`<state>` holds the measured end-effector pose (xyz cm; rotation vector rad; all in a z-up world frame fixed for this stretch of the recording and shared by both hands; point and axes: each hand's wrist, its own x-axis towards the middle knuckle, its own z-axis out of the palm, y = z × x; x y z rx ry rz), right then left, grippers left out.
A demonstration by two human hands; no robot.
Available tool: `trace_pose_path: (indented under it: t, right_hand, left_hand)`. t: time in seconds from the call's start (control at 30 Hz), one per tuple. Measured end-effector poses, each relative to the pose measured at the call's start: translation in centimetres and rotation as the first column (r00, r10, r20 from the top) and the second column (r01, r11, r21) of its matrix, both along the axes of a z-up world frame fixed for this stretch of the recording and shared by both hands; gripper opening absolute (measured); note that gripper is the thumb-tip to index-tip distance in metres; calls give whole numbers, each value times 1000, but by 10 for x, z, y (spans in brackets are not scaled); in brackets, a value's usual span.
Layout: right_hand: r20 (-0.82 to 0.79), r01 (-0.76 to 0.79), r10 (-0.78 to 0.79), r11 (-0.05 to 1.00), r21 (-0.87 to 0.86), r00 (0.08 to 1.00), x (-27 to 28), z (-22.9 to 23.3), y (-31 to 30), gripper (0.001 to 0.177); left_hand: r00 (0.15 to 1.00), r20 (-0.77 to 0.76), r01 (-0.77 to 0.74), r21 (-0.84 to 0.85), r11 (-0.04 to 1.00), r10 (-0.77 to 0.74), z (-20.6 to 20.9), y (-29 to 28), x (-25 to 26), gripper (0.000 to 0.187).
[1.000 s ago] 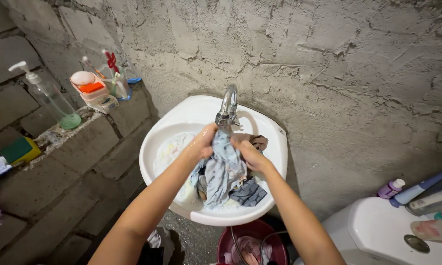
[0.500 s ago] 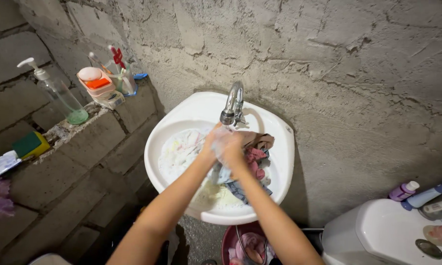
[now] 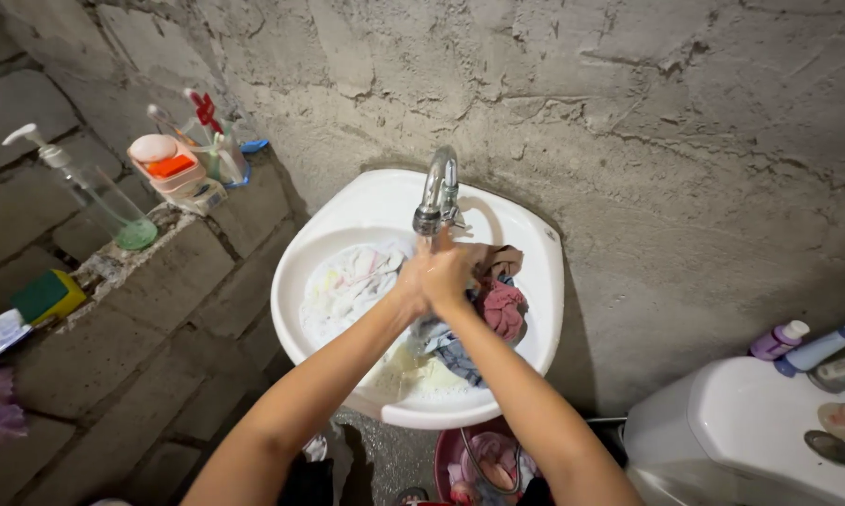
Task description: The person washes clothes in a sink by hand, scrubbing various garments under running water and placing them in a bucket.
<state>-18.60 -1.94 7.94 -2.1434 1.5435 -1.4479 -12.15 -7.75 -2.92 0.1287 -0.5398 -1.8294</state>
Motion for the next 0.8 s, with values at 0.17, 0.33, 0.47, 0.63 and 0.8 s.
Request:
trace_pose_path:
  t: [0.17,0.33,0.47,0.63,0.8]
  right_hand:
    - [203,-81,104,990,-118,974,-54,2,-32,31]
    - [417,-675,533,626,390,736,-92,-17,-43,30]
    - [784,-769,419,630,112,458,-102,16,-40,21]
    - [969,-725,198,645,-243,-149,-85,12,-46,29]
    - [969,-507,192,857,-90,152,-14,-36,-62,23]
  left_hand:
    - [800,559,29,326,945,-218,64,24,21,29]
    - [759,599,-95,-286,953,255,103,19,61,25]
    - [378,871,246,-422,873,314,123,33,68,37]
    - [395,891,230,-333,914,225,109,8,76,26]
    - [869,490,-147,123,981,69,28,-29,33,22]
